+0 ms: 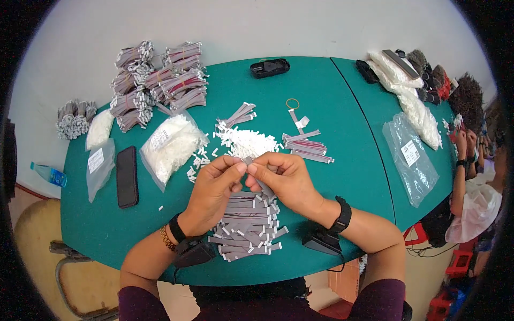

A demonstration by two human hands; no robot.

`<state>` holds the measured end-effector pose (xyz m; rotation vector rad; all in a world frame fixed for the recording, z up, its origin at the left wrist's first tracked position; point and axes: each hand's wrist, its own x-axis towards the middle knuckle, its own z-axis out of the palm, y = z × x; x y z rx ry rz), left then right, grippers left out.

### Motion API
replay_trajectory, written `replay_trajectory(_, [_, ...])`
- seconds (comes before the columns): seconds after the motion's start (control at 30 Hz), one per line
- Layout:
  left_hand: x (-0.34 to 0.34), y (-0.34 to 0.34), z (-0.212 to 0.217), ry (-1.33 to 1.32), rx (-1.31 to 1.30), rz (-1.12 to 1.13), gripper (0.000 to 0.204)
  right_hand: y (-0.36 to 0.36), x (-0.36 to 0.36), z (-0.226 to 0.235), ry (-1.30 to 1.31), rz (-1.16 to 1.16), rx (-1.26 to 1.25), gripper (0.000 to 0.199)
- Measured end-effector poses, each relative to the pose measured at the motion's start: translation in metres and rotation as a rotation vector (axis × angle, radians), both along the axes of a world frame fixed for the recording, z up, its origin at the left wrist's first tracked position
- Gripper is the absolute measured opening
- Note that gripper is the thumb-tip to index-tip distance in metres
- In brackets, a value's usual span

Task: Manual assembly of white plastic connectors onto grey ribbon cables at a workbench.

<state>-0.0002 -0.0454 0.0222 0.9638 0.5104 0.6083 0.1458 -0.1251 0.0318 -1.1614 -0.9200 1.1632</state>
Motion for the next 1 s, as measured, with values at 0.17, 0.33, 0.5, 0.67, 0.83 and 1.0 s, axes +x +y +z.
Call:
replay_trajectory(0.17, [0.0,-0.002,-0.004,-0.022,0.041,0.03,0.011,0.0,-0.002,0.001,0.007,-0.001,-0.01,0.013])
replay_trajectory(0.33, [0.0,-0.004,0.005,-0.037,-0.004,0.019,0.011,0.0,-0.002,0.001,-0.002,-0.002,0.008,0.012])
replay_trajectory(0.5, [0.0,-0.003,0.003,-0.041,-0.057,-0.001,0.011,0.0,-0.001,0.004,0.006,0.013,-0.009,0.012])
replay_trajectory(0.67, [0.0,-0.002,0.006,0.022,0.019,0.033,0.017,0.0,-0.001,0.003,0.025,0.018,-0.007,0.012])
replay_trajectory(0.83, [-0.001,-0.001,0.008,0.065,0.17,0.079,0.017,0.0,0.0,0.003,0.004,0.027,-0.019,0.012])
replay_trajectory(1.0, [0.0,0.002,0.006,0.057,0.162,0.08,0.016,0.0,0.001,0.002,-0.02,0.061,-0.002,0.012])
